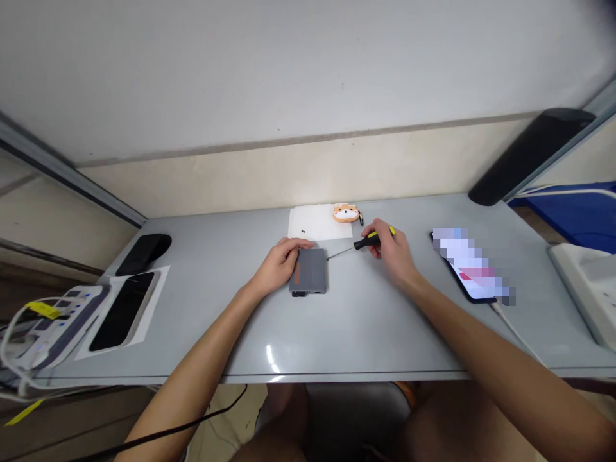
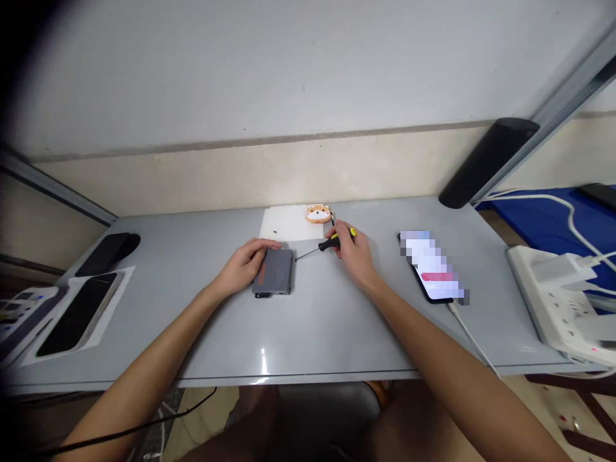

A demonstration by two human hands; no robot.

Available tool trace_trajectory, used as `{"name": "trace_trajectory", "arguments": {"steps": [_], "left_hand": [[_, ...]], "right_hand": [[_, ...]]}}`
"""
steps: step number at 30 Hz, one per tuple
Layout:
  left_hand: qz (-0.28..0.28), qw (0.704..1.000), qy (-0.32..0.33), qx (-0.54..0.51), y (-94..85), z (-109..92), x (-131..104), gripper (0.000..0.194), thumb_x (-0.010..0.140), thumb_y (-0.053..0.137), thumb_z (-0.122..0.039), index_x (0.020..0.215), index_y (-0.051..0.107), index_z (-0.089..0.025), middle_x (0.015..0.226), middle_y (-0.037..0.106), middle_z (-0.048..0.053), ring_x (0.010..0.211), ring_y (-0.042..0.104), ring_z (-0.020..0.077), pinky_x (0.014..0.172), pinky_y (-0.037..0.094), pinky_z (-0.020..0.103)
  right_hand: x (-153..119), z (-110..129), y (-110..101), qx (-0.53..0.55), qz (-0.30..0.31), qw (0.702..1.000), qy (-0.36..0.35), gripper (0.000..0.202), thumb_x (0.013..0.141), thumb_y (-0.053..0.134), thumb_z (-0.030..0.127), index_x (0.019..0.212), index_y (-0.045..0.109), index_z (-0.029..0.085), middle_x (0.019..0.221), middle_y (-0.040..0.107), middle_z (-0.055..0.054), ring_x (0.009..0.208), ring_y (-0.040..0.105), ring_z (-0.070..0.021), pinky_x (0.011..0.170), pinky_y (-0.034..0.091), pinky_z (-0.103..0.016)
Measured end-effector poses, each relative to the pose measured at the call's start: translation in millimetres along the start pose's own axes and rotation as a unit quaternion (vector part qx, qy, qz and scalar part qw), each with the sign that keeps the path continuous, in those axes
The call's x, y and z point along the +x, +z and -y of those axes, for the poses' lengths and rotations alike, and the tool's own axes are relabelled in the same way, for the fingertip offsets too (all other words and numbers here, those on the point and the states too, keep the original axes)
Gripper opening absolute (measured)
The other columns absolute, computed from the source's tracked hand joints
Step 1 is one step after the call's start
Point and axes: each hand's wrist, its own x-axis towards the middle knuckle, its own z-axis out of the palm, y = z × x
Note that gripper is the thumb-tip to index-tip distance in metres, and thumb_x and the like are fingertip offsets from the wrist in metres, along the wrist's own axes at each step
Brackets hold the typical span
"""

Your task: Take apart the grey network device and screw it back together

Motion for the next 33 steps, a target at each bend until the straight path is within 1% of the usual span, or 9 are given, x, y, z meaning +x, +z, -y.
{"name": "trace_trajectory", "arguments": {"steps": [7, 11, 16, 20, 23, 27, 30, 33], "left_hand": [[0.001, 1.000, 0.002, 0.002, -0.8, -2, 0, 0.041, 0.102, 0.038, -0.021, 0.115, 0.077, -0.022, 0.113, 0.076, 0.007, 0.107, 0.069, 0.0238, 0.103, 0.056, 0.043], [0.003, 1.000, 0.000, 0.007, -0.8, -1, 0, 0.041, 0.102, 0.038, -0.022, 0.115, 0.077, -0.022, 0.114, 0.077, 0.008, 0.109, 0.068, 0.0245, 0.102, 0.056, 0.043], [0.006, 1.000, -0.006, 0.010, 0.1, 1, 1, 0.043, 0.101, 0.037, -0.020, 0.116, 0.077, -0.023, 0.113, 0.077, 0.007, 0.110, 0.068, 0.0241, 0.100, 0.056, 0.042], [0.004, 1.000, 0.001, 0.008, 0.4, 2, 1, 0.042, 0.100, 0.038, -0.019, 0.114, 0.077, -0.024, 0.114, 0.077, 0.006, 0.112, 0.068, 0.0238, 0.102, 0.055, 0.041], [-0.001, 1.000, -0.001, 0.006, 0.4, 1, 1, 0.040, 0.101, 0.039, -0.021, 0.113, 0.077, -0.024, 0.114, 0.077, 0.006, 0.111, 0.068, 0.0242, 0.103, 0.055, 0.042], [-0.003, 1.000, 0.001, 0.004, 0.7, -4, 0, 0.037, 0.104, 0.043, -0.030, 0.114, 0.077, -0.023, 0.114, 0.078, 0.007, 0.110, 0.068, 0.0250, 0.104, 0.055, 0.043], [-0.003, 1.000, 0.011, 0.006, 0.8, -7, -1, 0.034, 0.105, 0.045, -0.033, 0.114, 0.077, -0.023, 0.117, 0.078, 0.007, 0.111, 0.067, 0.0256, 0.105, 0.053, 0.045], [-0.004, 1.000, 0.009, 0.005, 0.7, -9, -1, 0.031, 0.104, 0.048, -0.033, 0.113, 0.077, -0.024, 0.117, 0.078, 0.007, 0.112, 0.067, 0.0259, 0.105, 0.053, 0.045]], "right_hand": [[0, 2, -2, 0.000, -0.010, 1.000, -0.003, 0.040, 0.087, 0.054, 0.056, 0.067, 0.065, 0.023, 0.049, 0.043, 0.004, 0.051, 0.043, -0.0132, 0.055, 0.034, -0.029], [-1, 4, -2, 0.010, -0.013, 1.000, 0.000, 0.039, 0.084, 0.059, 0.056, 0.065, 0.065, 0.023, 0.051, 0.045, 0.003, 0.050, 0.042, -0.0127, 0.054, 0.034, -0.028], [0, 4, -1, 0.020, -0.021, 1.000, 0.000, 0.038, 0.084, 0.060, 0.054, 0.063, 0.066, 0.023, 0.052, 0.047, 0.002, 0.050, 0.043, -0.0118, 0.052, 0.034, -0.028], [0, 3, -2, 0.030, -0.030, 0.999, 0.002, 0.043, 0.080, 0.061, 0.060, 0.059, 0.063, 0.023, 0.053, 0.046, 0.001, 0.048, 0.043, -0.0114, 0.048, 0.032, -0.027], [-2, 4, -3, 0.017, 0.000, 1.000, -0.004, 0.047, 0.080, 0.061, 0.063, 0.056, 0.060, 0.023, 0.053, 0.045, 0.001, 0.048, 0.044, -0.0114, 0.046, 0.032, -0.027], [-9, 8, -2, -0.007, 0.066, 0.998, -0.010, 0.039, 0.080, 0.057, 0.053, 0.057, 0.062, 0.022, 0.053, 0.048, 0.001, 0.049, 0.045, -0.0109, 0.050, 0.036, -0.026], [-12, 10, 1, -0.012, 0.084, 0.996, -0.019, 0.033, 0.078, 0.055, 0.046, 0.057, 0.064, 0.021, 0.055, 0.050, 0.001, 0.051, 0.045, -0.0103, 0.051, 0.037, -0.026], [-13, 12, 2, -0.016, 0.082, 0.996, -0.007, 0.034, 0.077, 0.055, 0.046, 0.056, 0.062, 0.022, 0.054, 0.049, 0.001, 0.050, 0.044, -0.0103, 0.050, 0.036, -0.026]]}}
